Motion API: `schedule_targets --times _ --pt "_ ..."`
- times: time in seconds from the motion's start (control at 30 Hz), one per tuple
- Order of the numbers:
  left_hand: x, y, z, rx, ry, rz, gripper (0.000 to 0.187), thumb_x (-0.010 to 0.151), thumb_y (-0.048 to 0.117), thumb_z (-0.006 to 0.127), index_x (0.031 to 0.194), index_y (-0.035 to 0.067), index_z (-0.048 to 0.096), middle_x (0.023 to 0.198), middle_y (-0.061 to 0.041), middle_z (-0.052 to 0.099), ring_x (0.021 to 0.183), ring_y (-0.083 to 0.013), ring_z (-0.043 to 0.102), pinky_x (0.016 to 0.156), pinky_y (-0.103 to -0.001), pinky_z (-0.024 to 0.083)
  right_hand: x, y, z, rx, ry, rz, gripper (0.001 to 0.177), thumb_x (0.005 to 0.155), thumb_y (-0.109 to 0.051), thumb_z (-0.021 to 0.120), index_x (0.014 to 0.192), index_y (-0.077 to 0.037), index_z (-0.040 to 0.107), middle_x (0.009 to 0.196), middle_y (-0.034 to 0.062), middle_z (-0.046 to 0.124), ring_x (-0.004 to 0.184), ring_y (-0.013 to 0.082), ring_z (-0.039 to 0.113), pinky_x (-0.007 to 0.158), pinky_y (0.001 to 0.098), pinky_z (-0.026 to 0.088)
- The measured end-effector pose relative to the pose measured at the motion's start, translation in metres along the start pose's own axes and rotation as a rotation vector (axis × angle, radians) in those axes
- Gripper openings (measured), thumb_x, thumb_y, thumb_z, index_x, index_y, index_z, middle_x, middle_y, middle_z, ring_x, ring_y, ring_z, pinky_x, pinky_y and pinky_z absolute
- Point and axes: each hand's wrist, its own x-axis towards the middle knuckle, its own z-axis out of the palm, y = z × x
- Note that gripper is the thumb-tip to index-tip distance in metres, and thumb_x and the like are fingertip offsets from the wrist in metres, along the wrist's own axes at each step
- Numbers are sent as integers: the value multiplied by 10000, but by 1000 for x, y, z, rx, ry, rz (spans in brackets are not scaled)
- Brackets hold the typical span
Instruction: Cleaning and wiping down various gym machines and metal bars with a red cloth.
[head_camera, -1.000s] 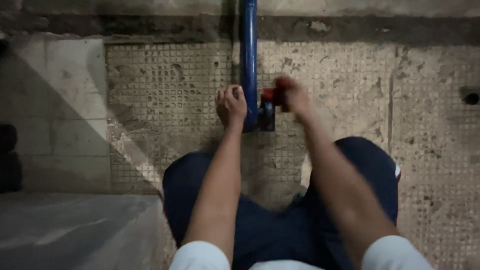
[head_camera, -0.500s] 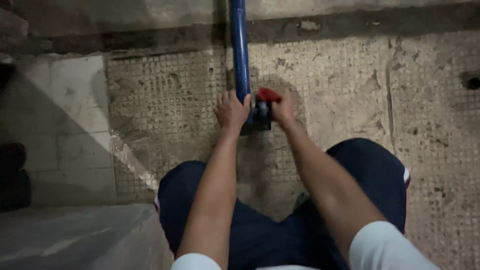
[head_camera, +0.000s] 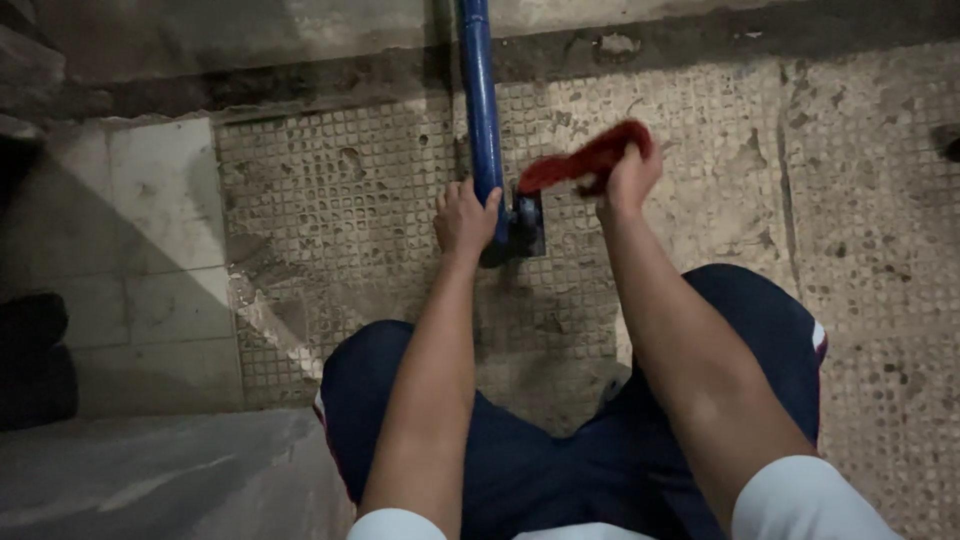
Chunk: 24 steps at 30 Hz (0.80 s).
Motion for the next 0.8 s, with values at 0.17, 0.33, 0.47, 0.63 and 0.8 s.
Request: schedule_targets --times 0.17,0.33,0.47,0.63,0.8 --pt "-1 -5 6 14 111 93 674 991 587 577 1401 53 570 1354 -160 575 1313 -374 504 1034 -499 487 -21 -64 54 184 -302 312 351 990 -6 416 1281 -72 601 1077 155 690 863 284 680 700 410 562" --pt "6 -11 12 -18 58 104 673 978 572 573 1408 55 563 1378 -140 571 1311 -362 506 1024 -498 493 -46 -126 65 57 -652 152 403 949 32 432 1301 -72 596 1137 120 715 925 230 749 770 353 642" --pt "5 -3 -2 -38 24 77 723 960 612 592 1411 50 531 1365 -166 544 1285 -389 474 993 -540 459 -32 -112 50 24 -386 180 324 931 -28 476 1236 -63 582 1067 111 700 805 250 730 627 377 616" --pt "6 4 -7 15 -29 10 687 965 626 594 1388 85 565 1380 -128 571 1338 -356 486 1055 -522 466 -33 -17 29 41 -509 392 342 1026 -223 471 1154 -27 721 981 96 745 807 219 686 686 366 554" --pt "2 4 -9 -18 -3 -7 687 942 606 620 1381 83 553 1375 -130 565 1333 -352 478 1027 -536 458 -45 72 18 -348 -744 -28 295 1039 -204 594 1232 -8 704 1117 79 766 990 198 714 897 388 562"
